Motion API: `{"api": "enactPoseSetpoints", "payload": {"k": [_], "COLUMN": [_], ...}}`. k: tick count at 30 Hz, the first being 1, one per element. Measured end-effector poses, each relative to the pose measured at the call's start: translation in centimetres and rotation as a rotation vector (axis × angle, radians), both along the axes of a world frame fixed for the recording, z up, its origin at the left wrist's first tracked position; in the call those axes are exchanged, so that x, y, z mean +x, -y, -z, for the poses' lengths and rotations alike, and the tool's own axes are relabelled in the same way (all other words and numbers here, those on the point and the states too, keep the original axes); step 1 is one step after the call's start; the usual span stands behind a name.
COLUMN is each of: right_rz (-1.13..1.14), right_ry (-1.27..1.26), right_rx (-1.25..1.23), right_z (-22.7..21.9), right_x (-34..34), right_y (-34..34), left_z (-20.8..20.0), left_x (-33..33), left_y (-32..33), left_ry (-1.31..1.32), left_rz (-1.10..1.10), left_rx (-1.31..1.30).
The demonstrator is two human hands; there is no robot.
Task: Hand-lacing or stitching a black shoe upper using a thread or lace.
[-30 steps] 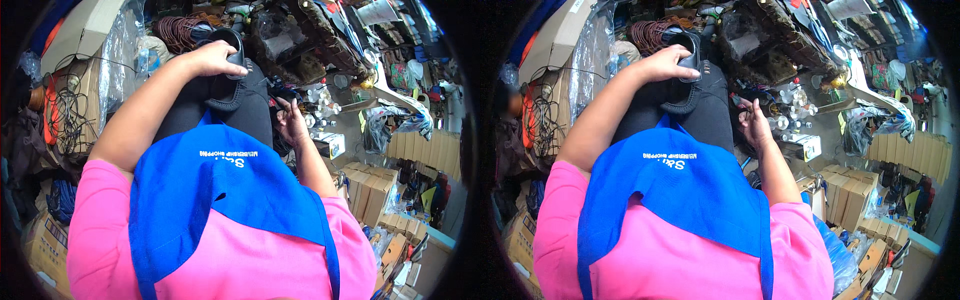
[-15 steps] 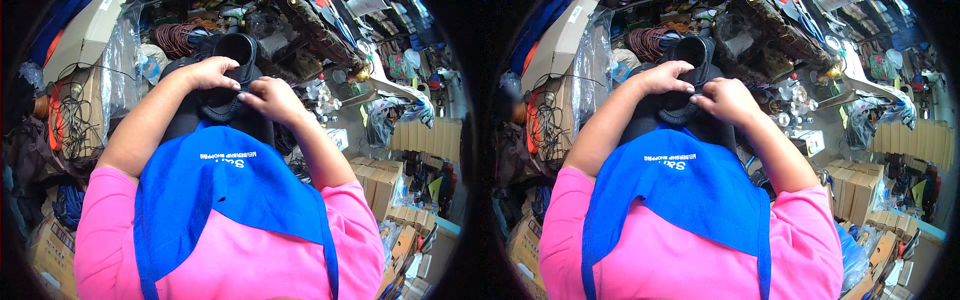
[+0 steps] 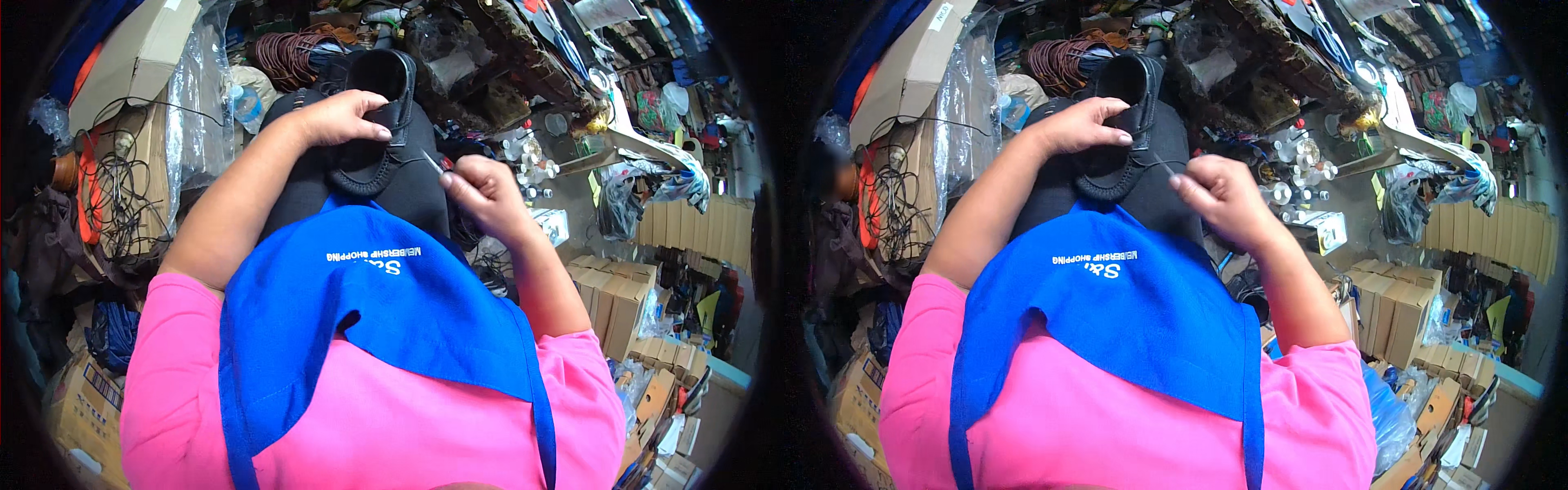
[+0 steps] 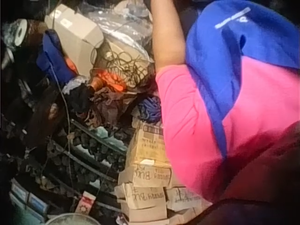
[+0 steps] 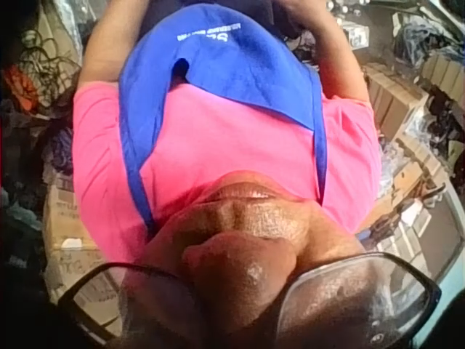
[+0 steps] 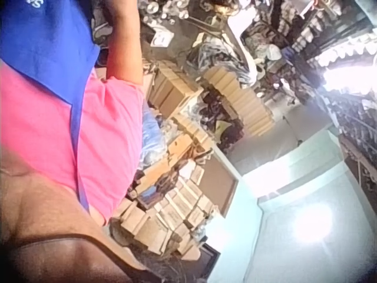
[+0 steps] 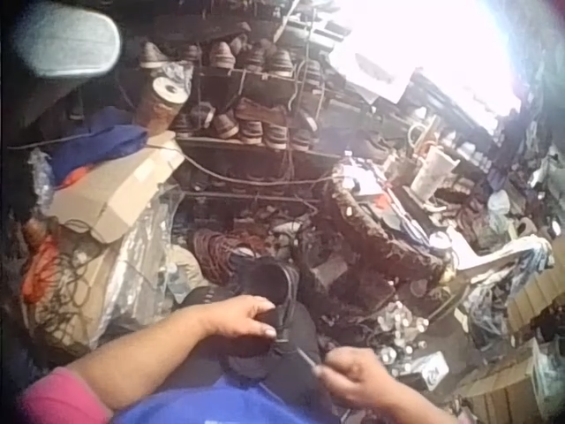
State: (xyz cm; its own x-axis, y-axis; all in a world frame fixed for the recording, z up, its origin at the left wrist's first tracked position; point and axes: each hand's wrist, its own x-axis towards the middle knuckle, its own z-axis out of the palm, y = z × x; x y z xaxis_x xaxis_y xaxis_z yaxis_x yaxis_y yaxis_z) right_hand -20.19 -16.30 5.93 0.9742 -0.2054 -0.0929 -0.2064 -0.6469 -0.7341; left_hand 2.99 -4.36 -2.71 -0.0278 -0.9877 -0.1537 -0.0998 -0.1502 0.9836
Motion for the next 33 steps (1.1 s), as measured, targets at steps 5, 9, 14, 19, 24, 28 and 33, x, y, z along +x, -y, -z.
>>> {"api": "enactPoseSetpoints", "payload": {"k": [5,9,14,19,24,28,33], "right_rz": [0.091,-0.002,-0.011,-0.005,-0.137,-0.229,0.014], "right_ry": [0.061,0.020,-0.012,-0.065,-0.102,-0.081,-0.257], "right_rx": [-0.068,-0.239,-0.331,-0.383,-0.581,-0.655,-0.285], "right_z": [1.0,1.2,1.9,1.0,-0.2,-0.2,-2.4], "right_x": [0.7,2.4,3.3,4.2,5.7,6.3,6.2], "right_y": [0.2,-0.2,0.1,-0.2,-0.3,0.5,1.6], "left_z": [0.3,0.6,0.3,-1.5,-3.4,-3.6,-3.9], "left_x": [1.1,1.2,1.4,1.9,1.6,0.4,-0.1], "left_y": [0.4,0.3,0.3,0.1,0.2,1.0,3.0], "left_ry": [-0.188,-0.153,-0.082,-0.004,0.503,0.524,0.407], "left_rz": [0.113,0.106,0.119,0.168,0.224,0.097,0.070], "left_rx": [0.023,0.020,0.026,0.098,-0.107,-0.118,-0.029]}}
